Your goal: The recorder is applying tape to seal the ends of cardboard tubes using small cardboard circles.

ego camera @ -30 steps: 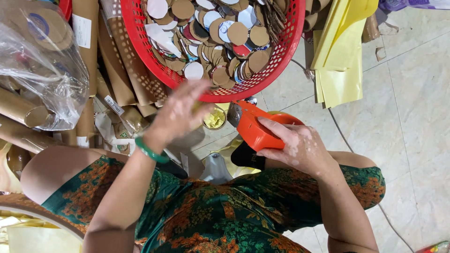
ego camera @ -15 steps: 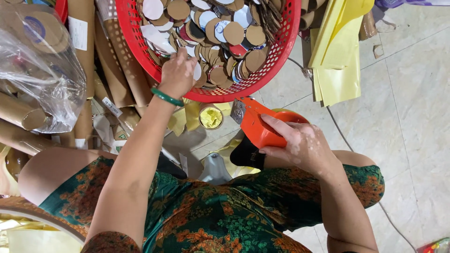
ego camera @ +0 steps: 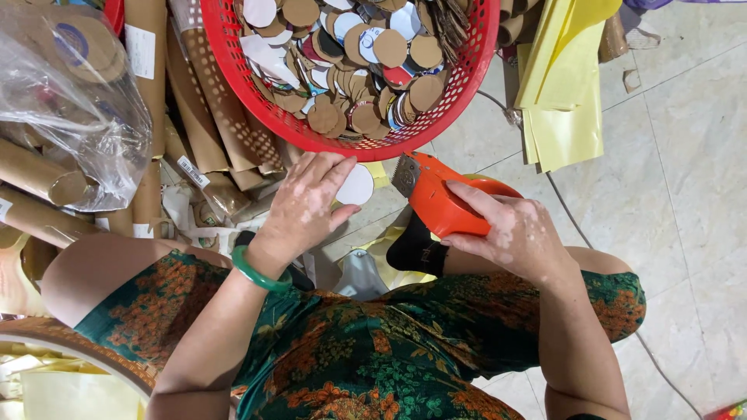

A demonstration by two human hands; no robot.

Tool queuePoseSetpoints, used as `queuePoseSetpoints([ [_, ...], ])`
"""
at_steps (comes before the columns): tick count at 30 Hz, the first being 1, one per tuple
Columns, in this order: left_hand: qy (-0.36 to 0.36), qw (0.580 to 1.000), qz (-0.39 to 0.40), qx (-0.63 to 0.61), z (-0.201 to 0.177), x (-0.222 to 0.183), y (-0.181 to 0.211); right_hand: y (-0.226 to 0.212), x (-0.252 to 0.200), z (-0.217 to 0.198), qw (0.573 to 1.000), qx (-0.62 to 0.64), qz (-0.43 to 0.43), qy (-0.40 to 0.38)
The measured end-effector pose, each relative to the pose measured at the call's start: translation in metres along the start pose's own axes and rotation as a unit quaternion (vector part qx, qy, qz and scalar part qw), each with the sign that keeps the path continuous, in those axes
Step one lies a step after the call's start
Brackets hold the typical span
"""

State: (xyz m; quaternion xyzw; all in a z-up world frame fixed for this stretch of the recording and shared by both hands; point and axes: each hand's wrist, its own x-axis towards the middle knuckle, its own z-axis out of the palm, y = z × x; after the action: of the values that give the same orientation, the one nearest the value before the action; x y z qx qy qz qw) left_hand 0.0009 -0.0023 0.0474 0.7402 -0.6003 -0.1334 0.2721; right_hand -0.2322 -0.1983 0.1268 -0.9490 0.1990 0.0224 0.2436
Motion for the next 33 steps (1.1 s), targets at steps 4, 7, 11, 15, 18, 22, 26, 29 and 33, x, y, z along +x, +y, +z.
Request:
queuePoseSetpoints([
  [4,0.015,1.0,-0.004,0.009,0.003,0.001,0.002,0.002,-0.003,0.0,1.0,0.01,-0.003,0.005],
  [7,0.012,1.0,-0.004,0.007,-0.001,0.002,0.004,0.005,-0.007,-0.005,0.999,0.022,-0.02,0.016],
  [11,0.063,0.998,0.008,-0.003,-0.01,0.006,0.007,0.01,-0.014,-0.015,0.988,0.152,-0.023,0.006],
  [15,0.064,0.854,-0.184,-0.482,0.002,0.003,0.004,0.006,-0.014,-0.012,0.953,0.296,-0.063,-0.017],
  [18,-0.003,0.714,-0.216,-0.666,0.029,-0.006,-0.009,0.002,-0.013,-0.01,0.946,0.304,-0.109,-0.017],
  [22,-0.012,0.519,-0.278,-0.808,0.03,-0.004,-0.007,0.001,-0.011,-0.006,0.948,0.308,-0.076,-0.034],
  [26,-0.008,0.476,-0.278,-0.834,0.04,-0.009,-0.012,0.002,-0.007,-0.01,0.94,0.327,-0.078,-0.063],
  [29,0.043,0.588,-0.281,-0.758,0.024,-0.016,-0.027,0.024,-0.018,-0.023,0.931,0.342,-0.051,-0.115],
  [33,0.182,0.709,-0.32,-0.601,-0.01,-0.02,-0.052,0.052,-0.029,-0.063,0.936,0.251,0.119,-0.216],
])
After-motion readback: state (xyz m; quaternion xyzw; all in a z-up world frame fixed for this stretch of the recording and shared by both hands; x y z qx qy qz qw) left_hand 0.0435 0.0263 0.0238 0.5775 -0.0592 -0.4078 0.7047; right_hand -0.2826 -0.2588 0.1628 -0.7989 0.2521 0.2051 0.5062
